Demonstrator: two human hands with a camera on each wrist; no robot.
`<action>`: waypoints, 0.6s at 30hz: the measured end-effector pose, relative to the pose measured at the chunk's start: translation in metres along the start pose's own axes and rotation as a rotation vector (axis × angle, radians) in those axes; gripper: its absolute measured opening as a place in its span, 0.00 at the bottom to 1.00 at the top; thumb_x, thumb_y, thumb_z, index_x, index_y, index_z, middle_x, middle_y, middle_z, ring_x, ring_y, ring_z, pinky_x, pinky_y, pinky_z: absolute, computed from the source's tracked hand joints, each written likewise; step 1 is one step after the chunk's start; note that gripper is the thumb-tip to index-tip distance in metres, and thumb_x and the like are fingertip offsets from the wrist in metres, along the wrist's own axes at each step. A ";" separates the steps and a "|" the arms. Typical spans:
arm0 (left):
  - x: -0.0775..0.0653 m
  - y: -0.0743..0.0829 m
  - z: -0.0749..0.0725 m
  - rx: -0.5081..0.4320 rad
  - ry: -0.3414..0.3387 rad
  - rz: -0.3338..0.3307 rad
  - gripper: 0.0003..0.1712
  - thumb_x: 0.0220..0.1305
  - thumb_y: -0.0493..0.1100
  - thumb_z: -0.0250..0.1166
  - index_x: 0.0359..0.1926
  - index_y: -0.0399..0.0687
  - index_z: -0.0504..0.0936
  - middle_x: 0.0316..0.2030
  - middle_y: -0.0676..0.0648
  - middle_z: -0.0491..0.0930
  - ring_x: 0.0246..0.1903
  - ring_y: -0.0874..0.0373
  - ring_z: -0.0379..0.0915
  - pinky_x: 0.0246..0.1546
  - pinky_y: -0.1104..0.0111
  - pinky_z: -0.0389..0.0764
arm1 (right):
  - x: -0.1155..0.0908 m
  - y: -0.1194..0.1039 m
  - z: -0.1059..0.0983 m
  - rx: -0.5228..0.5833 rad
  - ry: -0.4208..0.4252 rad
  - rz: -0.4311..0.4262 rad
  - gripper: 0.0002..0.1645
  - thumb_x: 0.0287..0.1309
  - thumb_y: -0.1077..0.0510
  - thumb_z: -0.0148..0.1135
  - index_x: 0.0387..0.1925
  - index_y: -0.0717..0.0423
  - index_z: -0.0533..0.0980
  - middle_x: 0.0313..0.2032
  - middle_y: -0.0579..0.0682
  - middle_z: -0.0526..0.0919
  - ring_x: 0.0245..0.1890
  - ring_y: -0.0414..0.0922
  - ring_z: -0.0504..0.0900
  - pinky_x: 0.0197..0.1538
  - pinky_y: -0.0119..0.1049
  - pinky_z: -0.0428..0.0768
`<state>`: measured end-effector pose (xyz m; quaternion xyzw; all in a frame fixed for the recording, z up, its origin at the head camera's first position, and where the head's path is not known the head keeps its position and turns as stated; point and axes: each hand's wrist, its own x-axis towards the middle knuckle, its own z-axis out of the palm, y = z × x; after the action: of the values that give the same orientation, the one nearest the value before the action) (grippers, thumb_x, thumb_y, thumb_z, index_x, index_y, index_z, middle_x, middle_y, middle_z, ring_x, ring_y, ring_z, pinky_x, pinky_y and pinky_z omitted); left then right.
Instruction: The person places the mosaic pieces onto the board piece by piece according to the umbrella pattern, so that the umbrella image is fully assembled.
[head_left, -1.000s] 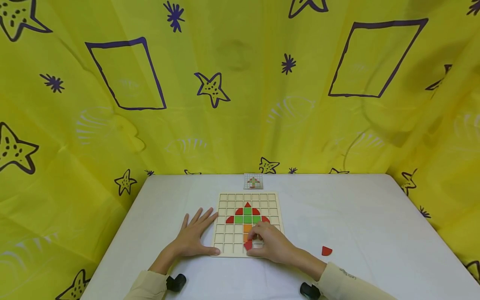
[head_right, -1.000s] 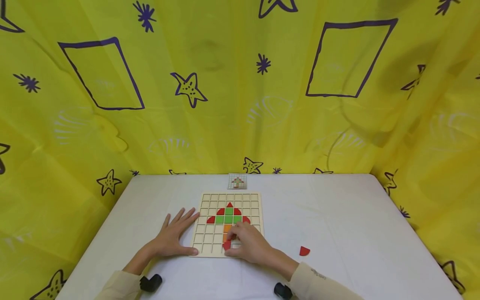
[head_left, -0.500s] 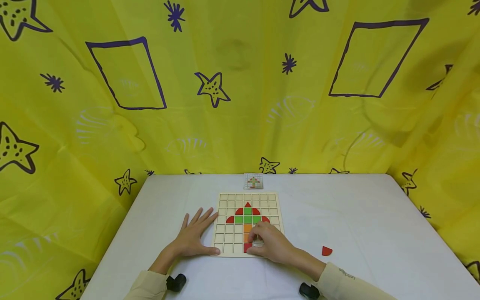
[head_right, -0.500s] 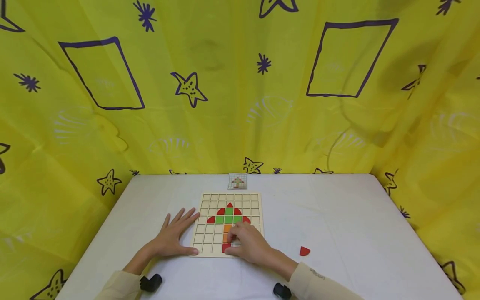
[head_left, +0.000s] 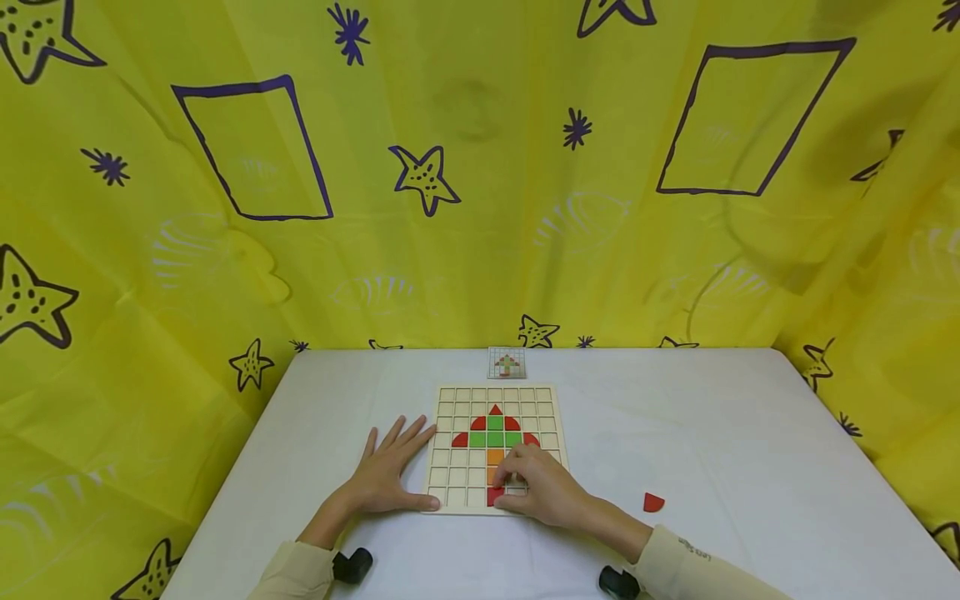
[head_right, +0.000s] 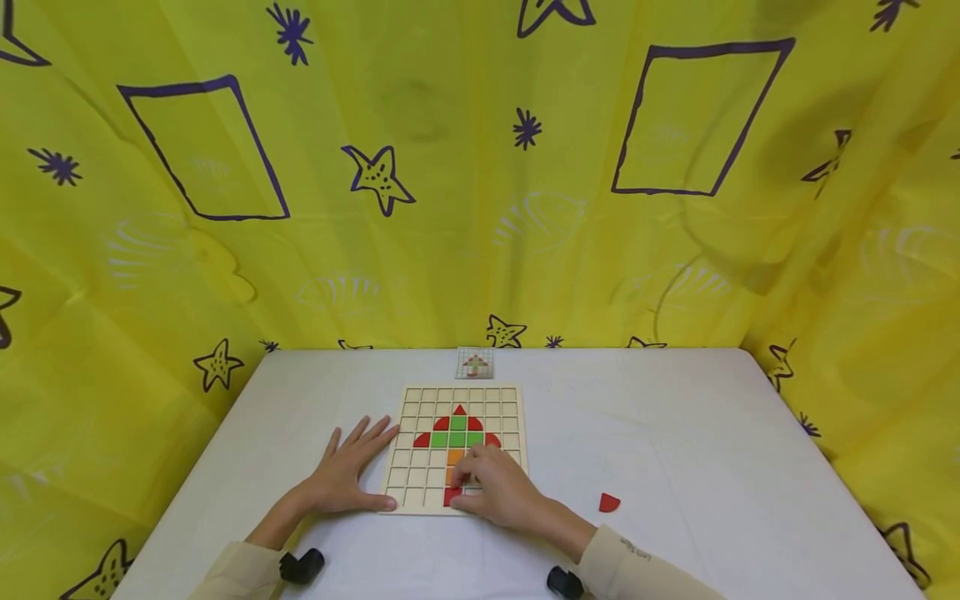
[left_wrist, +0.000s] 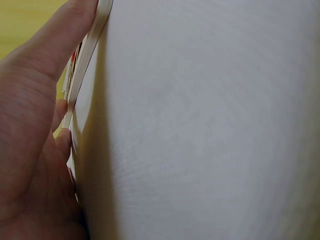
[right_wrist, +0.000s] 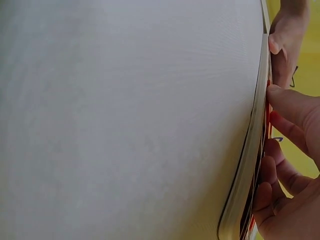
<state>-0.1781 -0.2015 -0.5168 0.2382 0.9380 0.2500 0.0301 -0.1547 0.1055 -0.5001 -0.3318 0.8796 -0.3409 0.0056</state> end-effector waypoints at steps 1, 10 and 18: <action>0.000 -0.001 0.000 -0.001 -0.001 0.003 0.66 0.44 0.76 0.75 0.79 0.53 0.61 0.79 0.41 0.55 0.78 0.33 0.39 0.69 0.27 0.31 | 0.000 0.000 -0.001 0.006 -0.006 -0.005 0.09 0.55 0.55 0.79 0.34 0.46 0.84 0.37 0.38 0.79 0.40 0.38 0.74 0.45 0.34 0.77; 0.003 0.004 -0.001 0.035 -0.069 -0.082 0.66 0.43 0.75 0.75 0.80 0.56 0.61 0.81 0.46 0.52 0.80 0.37 0.35 0.70 0.29 0.29 | -0.007 0.009 -0.020 0.148 -0.076 -0.033 0.13 0.59 0.59 0.73 0.46 0.49 0.85 0.44 0.44 0.82 0.43 0.45 0.77 0.46 0.35 0.78; 0.002 0.004 -0.002 0.033 -0.074 -0.077 0.67 0.43 0.75 0.76 0.80 0.56 0.60 0.81 0.46 0.52 0.80 0.37 0.35 0.70 0.29 0.29 | -0.029 0.020 -0.048 0.115 -0.066 0.034 0.16 0.58 0.58 0.75 0.49 0.50 0.84 0.45 0.45 0.82 0.41 0.45 0.78 0.45 0.36 0.82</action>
<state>-0.1786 -0.1982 -0.5133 0.2115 0.9487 0.2242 0.0702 -0.1552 0.1625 -0.4816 -0.3272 0.8633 -0.3796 0.0595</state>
